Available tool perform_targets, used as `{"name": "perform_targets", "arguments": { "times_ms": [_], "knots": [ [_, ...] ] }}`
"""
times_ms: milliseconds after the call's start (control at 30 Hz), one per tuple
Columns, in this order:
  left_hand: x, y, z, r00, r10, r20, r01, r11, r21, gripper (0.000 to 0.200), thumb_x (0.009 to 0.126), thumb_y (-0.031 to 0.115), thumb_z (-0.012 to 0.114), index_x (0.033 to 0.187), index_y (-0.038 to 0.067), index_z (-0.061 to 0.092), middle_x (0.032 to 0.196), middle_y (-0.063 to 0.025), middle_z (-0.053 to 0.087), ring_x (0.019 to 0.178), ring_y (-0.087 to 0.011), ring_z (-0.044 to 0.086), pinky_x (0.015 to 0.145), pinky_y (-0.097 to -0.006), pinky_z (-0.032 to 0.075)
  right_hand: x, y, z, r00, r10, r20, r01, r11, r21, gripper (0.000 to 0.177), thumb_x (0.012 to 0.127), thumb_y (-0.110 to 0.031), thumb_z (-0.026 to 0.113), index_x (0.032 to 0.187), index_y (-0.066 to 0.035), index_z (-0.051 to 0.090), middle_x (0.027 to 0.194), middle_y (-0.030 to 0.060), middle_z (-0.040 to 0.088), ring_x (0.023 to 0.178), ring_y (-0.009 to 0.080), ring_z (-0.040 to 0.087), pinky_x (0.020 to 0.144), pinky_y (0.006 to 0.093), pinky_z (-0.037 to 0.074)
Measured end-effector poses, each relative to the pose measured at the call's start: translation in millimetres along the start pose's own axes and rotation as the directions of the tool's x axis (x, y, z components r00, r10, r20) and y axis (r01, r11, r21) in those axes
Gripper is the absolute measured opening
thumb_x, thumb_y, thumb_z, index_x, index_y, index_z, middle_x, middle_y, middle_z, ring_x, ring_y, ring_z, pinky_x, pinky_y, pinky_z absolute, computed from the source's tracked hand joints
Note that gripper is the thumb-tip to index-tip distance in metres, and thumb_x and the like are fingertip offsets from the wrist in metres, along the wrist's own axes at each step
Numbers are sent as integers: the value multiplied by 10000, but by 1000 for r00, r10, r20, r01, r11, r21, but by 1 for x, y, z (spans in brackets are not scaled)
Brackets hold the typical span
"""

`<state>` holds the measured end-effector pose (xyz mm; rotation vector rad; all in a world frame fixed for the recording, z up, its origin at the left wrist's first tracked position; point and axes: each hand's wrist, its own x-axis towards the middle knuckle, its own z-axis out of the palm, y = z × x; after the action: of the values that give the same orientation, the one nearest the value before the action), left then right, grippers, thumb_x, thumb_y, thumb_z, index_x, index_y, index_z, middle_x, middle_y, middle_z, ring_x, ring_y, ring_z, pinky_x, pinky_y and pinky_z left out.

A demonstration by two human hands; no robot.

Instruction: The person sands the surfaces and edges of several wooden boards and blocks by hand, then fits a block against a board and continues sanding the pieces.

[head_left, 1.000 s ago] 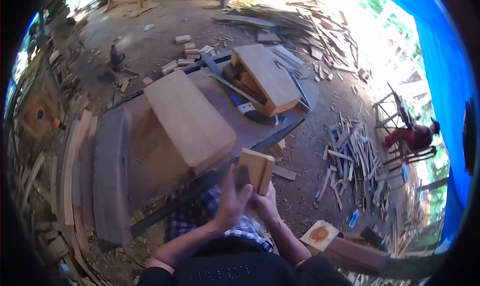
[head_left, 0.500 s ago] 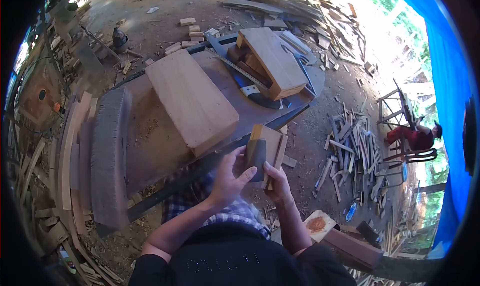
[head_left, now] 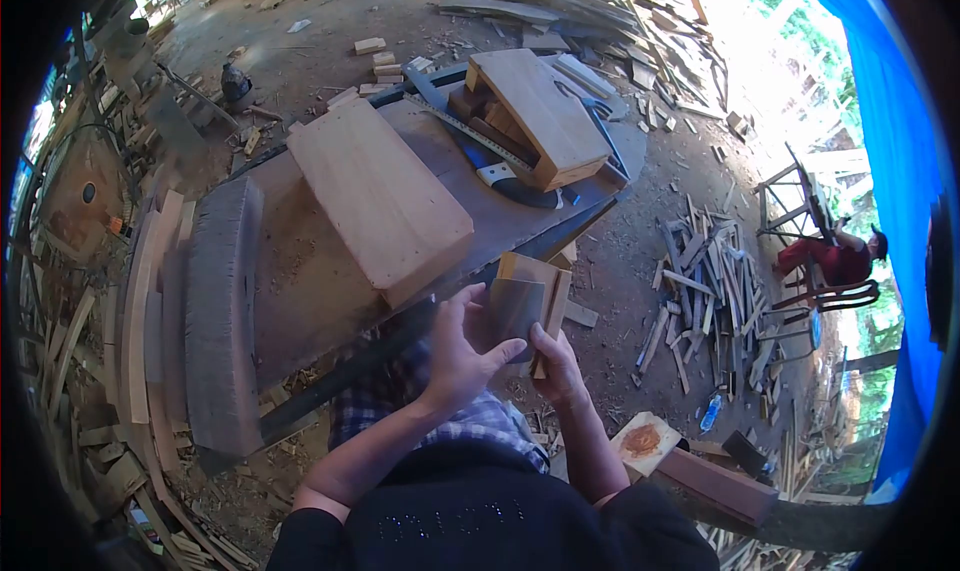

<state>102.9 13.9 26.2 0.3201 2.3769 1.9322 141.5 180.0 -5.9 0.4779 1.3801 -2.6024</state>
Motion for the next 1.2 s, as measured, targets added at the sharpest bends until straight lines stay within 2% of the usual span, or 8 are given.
{"name": "perform_targets", "arguments": {
  "times_ms": [133, 200, 300, 467, 733, 800, 900, 1200],
  "knots": [
    [-5, -5, 7, 999, 37, 37, -37, 999, -1, 624, 853, 247, 780, 1360, 70, 462, 1160, -79, 464, 1096, -194, 520, 987, -351, 442, -2, 2, -7, 999, 32, 25, -33, 999, 44, 736, 841, -372, 748, 1365, 15, 407, 1204, 140, 588, 1070, 229, 626, 906, 388, 536],
    [-2, -6, 4, 967, -182, 178, 244, 868, -432, 580, 912, 279, 718, 1380, 63, 451, 1189, -87, 485, 1125, -192, 513, 1009, -350, 428, -2, 3, -10, 998, 61, 6, -62, 990, 130, 724, 841, -363, 744, 1363, 14, 412, 1205, 149, 590, 1074, 242, 629, 912, 398, 538],
    [-1, -17, 7, 934, -228, 275, 335, 828, -451, 574, 950, 305, 668, 1400, 34, 435, 1229, -101, 531, 1154, -183, 519, 1020, -350, 426, 1, 5, -19, 995, 98, 10, -97, 966, 240, 699, 840, -337, 731, 1357, 18, 421, 1205, 166, 594, 1082, 267, 634, 925, 417, 540],
    [12, -8, -2, 813, -289, 506, 530, 725, -439, 645, 864, 266, 776, 1366, 0, 470, 1228, -126, 588, 1120, -195, 570, 1004, -359, 450, -2, 9, -38, 989, 141, 38, -146, 949, 280, 658, 835, -298, 675, 1347, 49, 448, 1216, 192, 609, 1076, 313, 641, 965, 449, 517],
    [21, -4, 4, 815, -307, 491, 527, 744, -410, 645, 797, 208, 834, 1274, -1, 452, 1179, -138, 562, 1115, -217, 567, 994, -381, 461, -2, 4, -47, 984, 98, 151, -137, 951, 279, 850, 796, -409, 752, 1405, 41, 365, 1281, 188, 560, 1145, 278, 604, 963, 417, 516],
    [22, -4, 4, 820, -302, 486, 516, 756, -402, 660, 800, 207, 829, 1269, -25, 427, 1194, -159, 556, 1133, -236, 572, 993, -387, 464, 0, 2, -45, 983, 32, 183, -44, 997, 65, 900, 787, -454, 767, 1420, 30, 349, 1294, 176, 546, 1154, 270, 594, 966, 413, 513],
    [19, -7, 7, 856, -306, 417, 461, 816, -349, 712, 765, 247, 862, 1287, 29, 429, 1179, -129, 528, 1102, -211, 551, 962, -362, 480, -1, -2, -37, 985, 93, 147, -95, 995, 7, 889, 781, -437, 770, 1418, 29, 359, 1285, 177, 547, 1148, 277, 594, 962, 418, 516],
    [12, -16, 11, 839, -303, 452, 507, 736, -448, 742, 767, 232, 861, 1335, 32, 428, 1205, -115, 531, 1114, -199, 543, 968, -349, 468, -5, 13, -39, 967, 202, 154, -228, 957, 179, 852, 789, -413, 760, 1404, 36, 379, 1241, 174, 573, 1089, 269, 626, 913, 408, 545]
  ]
}}
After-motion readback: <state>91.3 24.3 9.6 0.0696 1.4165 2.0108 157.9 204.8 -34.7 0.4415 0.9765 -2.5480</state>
